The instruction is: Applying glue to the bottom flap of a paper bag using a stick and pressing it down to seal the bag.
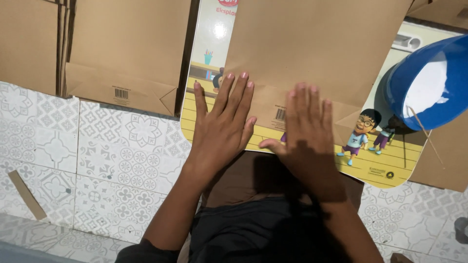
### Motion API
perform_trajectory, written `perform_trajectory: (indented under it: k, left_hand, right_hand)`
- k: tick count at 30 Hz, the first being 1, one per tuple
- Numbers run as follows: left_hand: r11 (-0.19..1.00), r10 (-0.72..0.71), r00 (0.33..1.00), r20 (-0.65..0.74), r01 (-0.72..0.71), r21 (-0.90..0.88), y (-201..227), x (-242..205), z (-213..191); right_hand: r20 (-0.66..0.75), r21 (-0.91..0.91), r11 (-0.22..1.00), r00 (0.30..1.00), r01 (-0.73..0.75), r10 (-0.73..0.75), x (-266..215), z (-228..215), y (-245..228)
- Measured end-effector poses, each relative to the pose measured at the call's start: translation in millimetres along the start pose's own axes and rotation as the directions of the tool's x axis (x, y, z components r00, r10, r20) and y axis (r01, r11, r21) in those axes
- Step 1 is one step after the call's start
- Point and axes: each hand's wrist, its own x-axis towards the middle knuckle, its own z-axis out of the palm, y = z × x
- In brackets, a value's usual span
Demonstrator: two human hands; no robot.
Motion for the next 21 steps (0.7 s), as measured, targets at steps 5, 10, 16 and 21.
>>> perform_trajectory:
  k: [5,10,16,21]
  left_hand:
    - [1.000,0.004,0.999,-0.050,-0.004,-0.011,12.4,8.1,5.0]
    - [0.995,0.093,0.995,-0.047,-0.094,-0.032,23.6,22.2,10.1]
    - [0.995,0.100,0.994,-0.039,-0.100,0.002,27.7,26.9,10.5]
    - [0.997,0.082,0.996,-0.031,-0.082,0.007,38.3,30.6,10.9]
  right_hand:
    - [-0.131,-0.210,0.978,0.991,-0.018,-0.010,-3.8,-16.0,2.9]
    - [-0.149,-0.183,0.983,0.989,-0.007,-0.021,-7.1,-8.2,8.5]
    - [-0.109,-0.209,0.977,0.994,-0.031,0.008,-34.8,-9.7,7.9]
    - [-0.053,-0.229,0.972,0.997,-0.059,0.048,-63.8,-2.5,20.5]
